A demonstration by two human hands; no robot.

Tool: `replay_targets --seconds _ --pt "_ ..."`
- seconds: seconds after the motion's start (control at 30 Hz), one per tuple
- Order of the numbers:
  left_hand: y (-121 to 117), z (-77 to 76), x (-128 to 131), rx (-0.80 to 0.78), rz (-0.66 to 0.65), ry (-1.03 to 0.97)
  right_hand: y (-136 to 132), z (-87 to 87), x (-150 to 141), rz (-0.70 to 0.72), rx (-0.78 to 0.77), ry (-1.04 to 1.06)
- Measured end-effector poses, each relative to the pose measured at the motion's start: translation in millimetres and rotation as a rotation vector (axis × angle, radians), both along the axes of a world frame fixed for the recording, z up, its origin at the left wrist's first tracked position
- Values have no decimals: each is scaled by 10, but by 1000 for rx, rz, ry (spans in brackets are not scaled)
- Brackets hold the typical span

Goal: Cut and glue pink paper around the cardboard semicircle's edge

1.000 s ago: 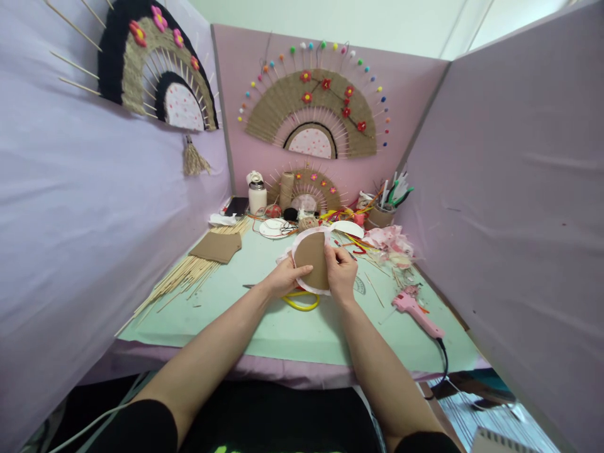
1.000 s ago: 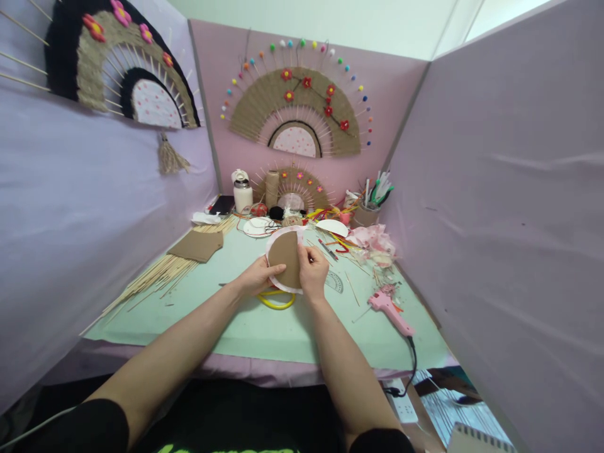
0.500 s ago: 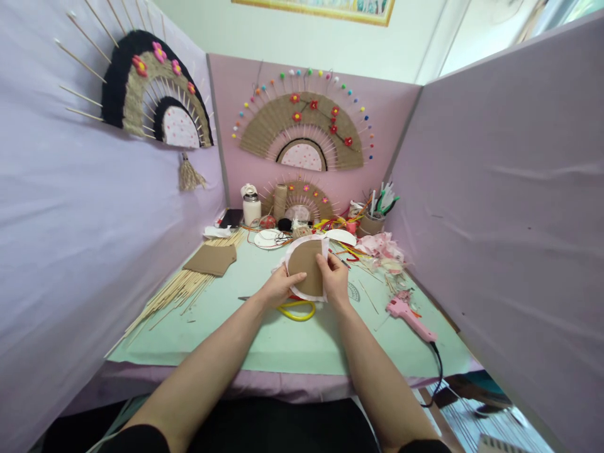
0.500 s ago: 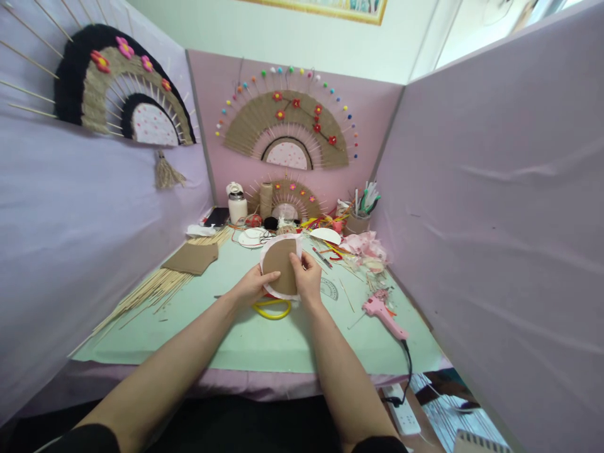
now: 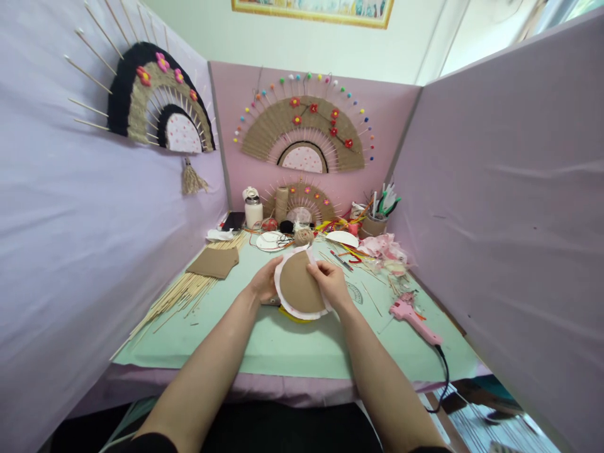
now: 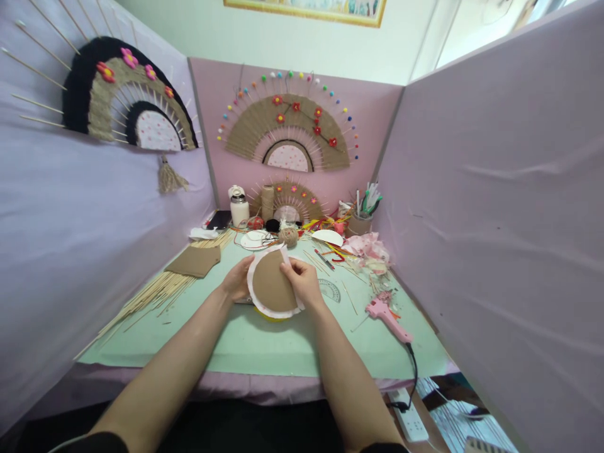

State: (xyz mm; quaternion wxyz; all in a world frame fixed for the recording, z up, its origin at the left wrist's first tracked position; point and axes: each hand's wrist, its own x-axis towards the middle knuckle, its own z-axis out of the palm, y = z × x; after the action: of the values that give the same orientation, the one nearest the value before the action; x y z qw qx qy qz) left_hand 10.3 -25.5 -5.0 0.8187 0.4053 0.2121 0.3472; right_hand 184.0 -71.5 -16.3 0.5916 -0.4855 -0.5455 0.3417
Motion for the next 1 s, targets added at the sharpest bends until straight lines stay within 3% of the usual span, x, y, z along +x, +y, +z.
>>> replay_targets --seconds 0.2,0.37,0.47,0.6,0.67,0.73,0.9,1.0 --pt "5 -73 32 33 -35 52 -11 -28 -53 46 12 -150" --pt "40 -81 45 17 -10 35 7 -14 -44 -4 -16 -170" --pt "111 -44 -30 -17 88 12 44 -4 58 -123 0 -119" --pt "251 32 -240 -118 358 -61 112 -7 311 -344 36 -55" --pt "309 66 -352 -120 450 -130 126 -16 395 -382 26 -79" --pt "344 89 -436 -96 511 -205 113 -32 395 -291 -8 -167" --pt "345 93 -460 -100 535 -244 13 -111 123 340 -138 -591" --pt "326 84 -413 -129 504 -188 -36 -155 -41 333 -83 -824"
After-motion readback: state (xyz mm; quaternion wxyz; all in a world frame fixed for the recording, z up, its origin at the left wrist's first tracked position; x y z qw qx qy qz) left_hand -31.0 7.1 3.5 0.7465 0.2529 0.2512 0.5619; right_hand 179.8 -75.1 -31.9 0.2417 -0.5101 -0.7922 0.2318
